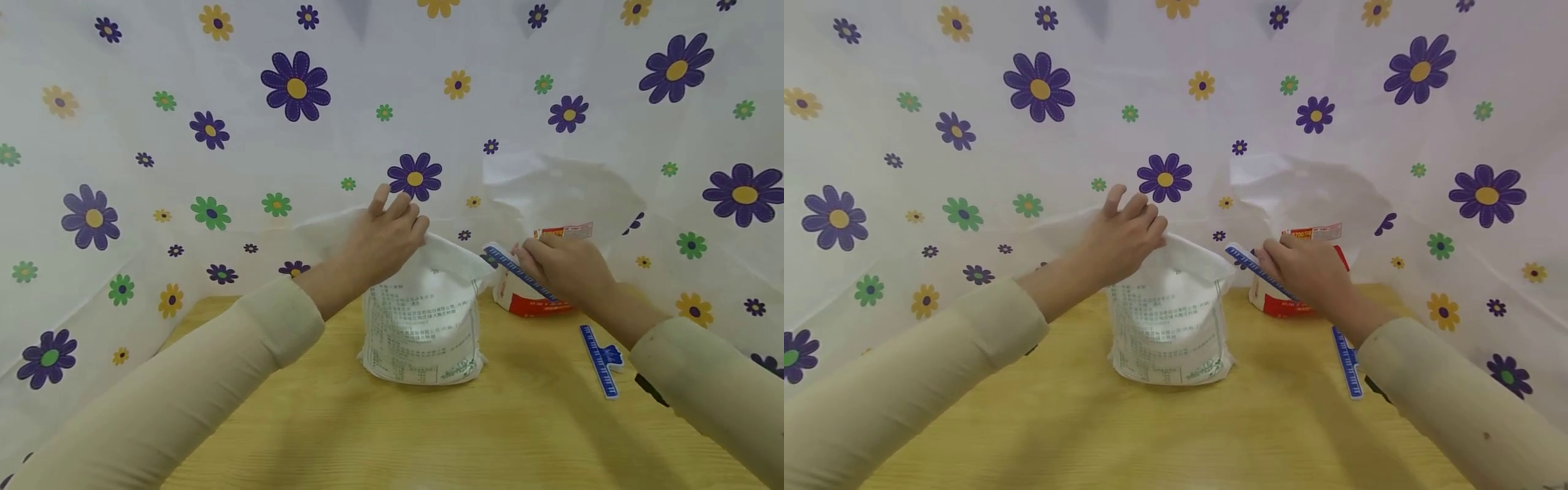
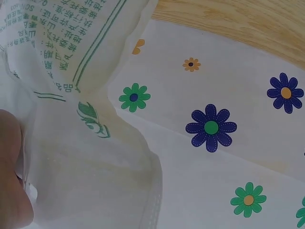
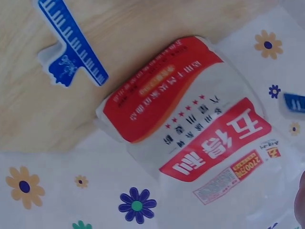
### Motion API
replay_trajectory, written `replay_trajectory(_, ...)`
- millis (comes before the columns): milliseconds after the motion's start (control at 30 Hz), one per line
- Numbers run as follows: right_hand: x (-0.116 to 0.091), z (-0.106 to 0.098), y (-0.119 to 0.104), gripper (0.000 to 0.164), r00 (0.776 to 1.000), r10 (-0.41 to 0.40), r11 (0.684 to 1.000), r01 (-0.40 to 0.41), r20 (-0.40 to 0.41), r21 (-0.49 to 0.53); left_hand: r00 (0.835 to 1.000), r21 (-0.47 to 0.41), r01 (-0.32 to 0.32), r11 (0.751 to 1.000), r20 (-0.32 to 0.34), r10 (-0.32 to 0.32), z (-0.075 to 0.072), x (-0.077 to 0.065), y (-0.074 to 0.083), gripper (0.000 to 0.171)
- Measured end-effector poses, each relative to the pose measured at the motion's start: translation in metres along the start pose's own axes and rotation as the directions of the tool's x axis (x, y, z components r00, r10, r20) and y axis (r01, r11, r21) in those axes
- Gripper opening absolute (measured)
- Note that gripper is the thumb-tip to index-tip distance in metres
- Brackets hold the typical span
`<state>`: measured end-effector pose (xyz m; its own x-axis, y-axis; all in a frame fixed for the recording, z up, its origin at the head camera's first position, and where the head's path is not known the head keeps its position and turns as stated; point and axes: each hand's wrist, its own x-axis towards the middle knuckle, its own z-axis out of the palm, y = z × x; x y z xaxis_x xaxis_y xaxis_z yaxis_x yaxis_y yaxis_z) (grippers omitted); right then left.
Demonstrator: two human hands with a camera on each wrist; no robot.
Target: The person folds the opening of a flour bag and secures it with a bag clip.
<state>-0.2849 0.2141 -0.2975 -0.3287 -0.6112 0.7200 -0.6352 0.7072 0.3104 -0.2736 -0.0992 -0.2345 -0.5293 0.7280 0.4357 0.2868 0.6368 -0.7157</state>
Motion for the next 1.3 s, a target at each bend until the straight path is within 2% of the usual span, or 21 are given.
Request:
replay_trajectory(267,0.018,-0.002,-0.003,0.033,0.999,-0.039,0.999,0.039,0.026,-0.015,0.999,0.032,-0.006,0.999,-0.031,0.007,0.000,-0.002,-0.007,0.026)
replay_trajectory(467,0.021,-0.009,-0.007,0.024,0.993,-0.040,0.998,0.045,0.112,-0.044,0.999,0.077,-0.023,0.997,-0.031,0.025,0.002,0.000,-0.006,0.028)
replay_trajectory(567,0.022,-0.013,-0.007,0.017,0.987,-0.083,0.995,0.090,0.135,-0.045,0.998,0.092,-0.029,0.995,-0.045,0.033,0.002,0.001,-0.005,0.028)
replay_trajectory(700,0.026,-0.015,-0.005,0.016,0.973,-0.175,0.982,0.183,0.150,-0.042,0.998,0.102,-0.011,0.995,-0.054,0.017,0.003,0.003,-0.007,0.027)
replay_trajectory(800,0.028,-0.013,-0.004,0.018,0.954,-0.227,0.971,0.237,0.193,-0.028,0.999,0.094,-0.007,0.996,-0.046,0.012,0.002,0.002,-0.007,0.027)
replay_trajectory(967,0.030,-0.011,-0.004,0.018,0.933,-0.255,0.962,0.271,0.253,-0.029,0.999,0.096,-0.027,0.995,-0.033,0.030,0.002,0.003,-0.007,0.024)
replay_trajectory(1100,0.033,-0.007,-0.007,0.017,0.927,-0.269,0.956,0.290,0.262,-0.042,0.998,0.097,-0.036,0.995,-0.039,0.040,0.002,0.003,-0.006,0.022)
replay_trajectory(1300,0.046,0.000,-0.009,0.018,0.929,-0.285,0.949,0.308,0.237,-0.064,0.996,0.117,-0.027,0.993,-0.078,0.036,0.003,0.004,-0.007,0.022)
